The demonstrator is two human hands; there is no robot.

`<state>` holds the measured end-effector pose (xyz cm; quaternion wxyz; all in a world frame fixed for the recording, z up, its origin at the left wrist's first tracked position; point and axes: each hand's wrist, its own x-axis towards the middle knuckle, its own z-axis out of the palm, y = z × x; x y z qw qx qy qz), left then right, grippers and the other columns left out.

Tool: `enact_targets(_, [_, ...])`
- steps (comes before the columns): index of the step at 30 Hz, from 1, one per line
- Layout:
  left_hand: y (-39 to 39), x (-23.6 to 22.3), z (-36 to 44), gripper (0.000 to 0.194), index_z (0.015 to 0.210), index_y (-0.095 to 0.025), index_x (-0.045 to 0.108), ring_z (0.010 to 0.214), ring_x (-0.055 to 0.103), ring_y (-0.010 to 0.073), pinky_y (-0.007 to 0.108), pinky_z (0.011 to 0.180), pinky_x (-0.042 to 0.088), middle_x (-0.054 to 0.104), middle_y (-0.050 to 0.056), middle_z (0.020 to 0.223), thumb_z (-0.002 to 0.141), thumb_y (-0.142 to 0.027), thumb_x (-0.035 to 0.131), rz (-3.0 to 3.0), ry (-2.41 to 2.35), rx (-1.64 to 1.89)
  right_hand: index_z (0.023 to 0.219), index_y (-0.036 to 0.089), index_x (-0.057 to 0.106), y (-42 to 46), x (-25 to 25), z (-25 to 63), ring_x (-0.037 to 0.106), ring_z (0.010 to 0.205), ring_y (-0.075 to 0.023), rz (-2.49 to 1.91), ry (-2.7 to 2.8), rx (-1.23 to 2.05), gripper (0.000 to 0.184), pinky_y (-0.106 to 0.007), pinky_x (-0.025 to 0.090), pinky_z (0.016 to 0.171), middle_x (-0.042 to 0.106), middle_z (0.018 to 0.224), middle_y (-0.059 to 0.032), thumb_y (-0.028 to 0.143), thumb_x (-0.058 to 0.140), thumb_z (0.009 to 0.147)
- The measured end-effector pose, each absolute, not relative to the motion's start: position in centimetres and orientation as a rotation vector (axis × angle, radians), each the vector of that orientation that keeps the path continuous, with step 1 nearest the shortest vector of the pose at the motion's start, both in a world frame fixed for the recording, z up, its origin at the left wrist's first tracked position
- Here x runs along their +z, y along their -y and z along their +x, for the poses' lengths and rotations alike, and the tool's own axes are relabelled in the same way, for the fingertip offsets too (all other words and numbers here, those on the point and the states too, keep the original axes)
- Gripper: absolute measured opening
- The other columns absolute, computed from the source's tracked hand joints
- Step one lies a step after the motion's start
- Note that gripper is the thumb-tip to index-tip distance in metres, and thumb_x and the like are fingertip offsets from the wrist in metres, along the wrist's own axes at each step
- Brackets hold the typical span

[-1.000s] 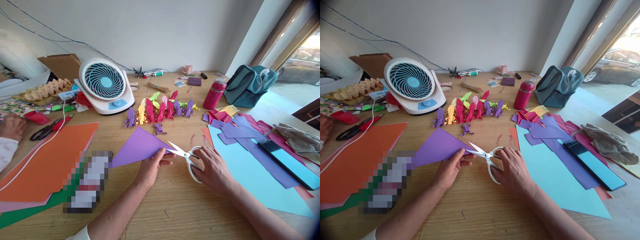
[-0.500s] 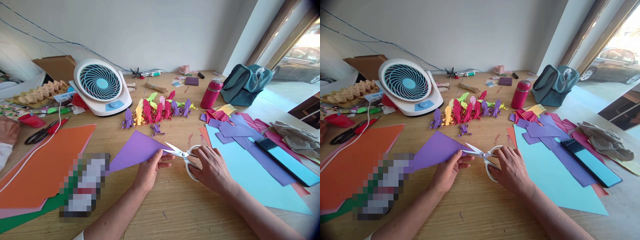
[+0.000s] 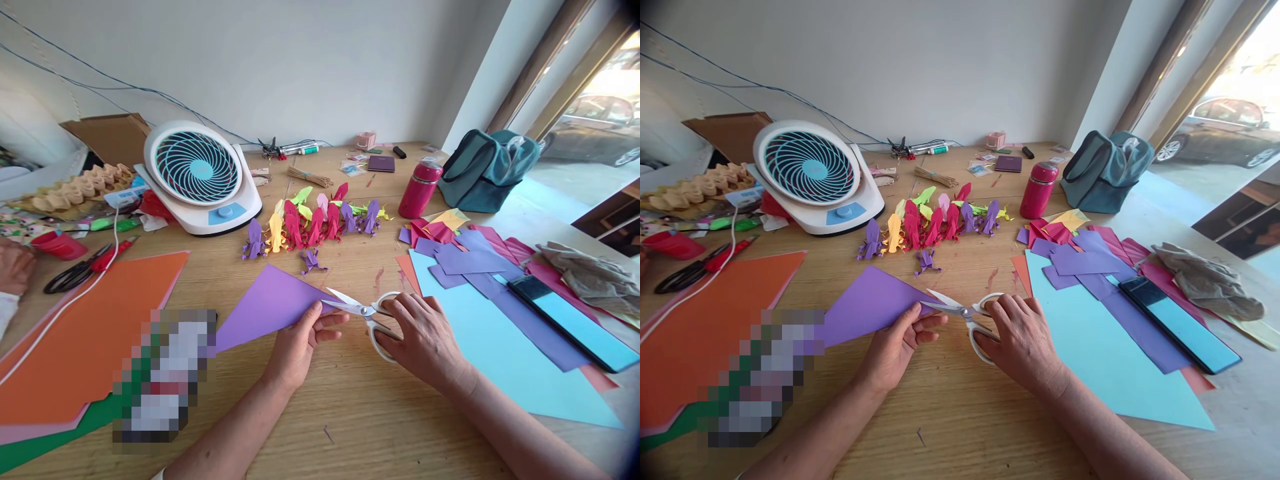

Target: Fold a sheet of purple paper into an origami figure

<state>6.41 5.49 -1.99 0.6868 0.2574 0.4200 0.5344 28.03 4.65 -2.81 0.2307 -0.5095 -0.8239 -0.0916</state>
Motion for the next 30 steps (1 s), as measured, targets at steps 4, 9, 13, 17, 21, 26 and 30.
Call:
enact_targets(4, [-5.49,-1.86,6.41,0.018,0.094,-0.010,0.070,0.081,0.076,0.0227,0.023,0.056,0.059,0.078,0.011,0.092,0.084,-0.025,0.068,0.541,-0.926,1.171,0.098,0.020,0.059,-4.62,-2.79,28.04,0.061,0.082,-0.0223,-1.406,2.254,-0.238,0.019,-0.036,0.033,0.077,0.068,0.092,-0.0054,0.034,0.064,0.086])
enact_targets(9, [-5.39,-1.50,6.47,0.015,0.094,-0.010,0.069,0.079,0.076,0.0216,0.022,0.054,0.059,0.078,0.011,0.089,0.089,-0.021,0.061,0.510,-0.922,1.163,0.099,0.020,0.059,-4.56,-2.67,27.99,0.061,0.083,-0.0228,-1.422,2.257,-0.245,0.019,-0.037,0.033,0.077,0.067,0.092,-0.0055,0.034,0.063,0.087])
enact_targets(13, [-5.33,-1.39,6.54,0.015,0.094,-0.010,0.069,0.079,0.076,0.0214,0.022,0.053,0.059,0.078,0.011,0.088,0.090,-0.021,0.060,0.504,-0.927,1.163,0.099,0.020,0.060,-4.55,-2.63,27.98,0.061,0.081,-0.0225,-1.415,2.257,-0.277,0.018,-0.037,0.033,0.077,0.067,0.089,-0.0051,0.035,0.061,0.089])
enact_targets(17, [-5.30,-1.33,6.59,0.014,0.094,-0.010,0.068,0.079,0.076,0.0217,0.021,0.053,0.059,0.078,0.011,0.090,0.088,-0.021,0.062,0.500,-0.931,1.165,0.098,0.020,0.060,-4.59,-2.58,28.02,0.060,0.080,-0.0219,-1.414,2.255,-0.287,0.018,-0.036,0.033,0.076,0.067,0.089,-0.0053,0.036,0.061,0.089])
enact_targets(21, [-5.29,-1.20,6.59,0.013,0.092,-0.011,0.069,0.079,0.076,0.0211,0.021,0.053,0.059,0.078,0.011,0.089,0.088,-0.021,0.063,0.490,-0.932,1.162,0.097,0.020,0.060,-4.54,-2.52,28.05,0.060,0.081,-0.0218,-1.405,2.261,-0.282,0.018,-0.036,0.033,0.076,0.067,0.088,-0.0055,0.036,0.060,0.090])
enact_targets(26, [-5.27,-1.19,6.57,0.013,0.091,-0.011,0.068,0.080,0.076,0.0212,0.020,0.054,0.059,0.078,0.011,0.089,0.089,-0.021,0.062,0.487,-0.939,1.160,0.097,0.020,0.061,-4.50,-2.46,28.07,0.061,0.080,-0.0213,-1.402,2.260,-0.263,0.017,-0.036,0.032,0.075,0.067,0.088,-0.0049,0.035,0.061,0.090])
enact_targets(30, [-5.27,-1.19,6.59,0.012,0.092,-0.011,0.068,0.078,0.076,0.0213,0.021,0.054,0.059,0.078,0.011,0.088,0.089,-0.020,0.061,0.484,-0.950,1.164,0.096,0.020,0.061,-4.58,-2.49,28.12,0.061,0.078,-0.0204,-1.392,2.262,-0.250,0.017,-0.036,0.032,0.074,0.068,0.086,-0.0042,0.036,0.061,0.090])
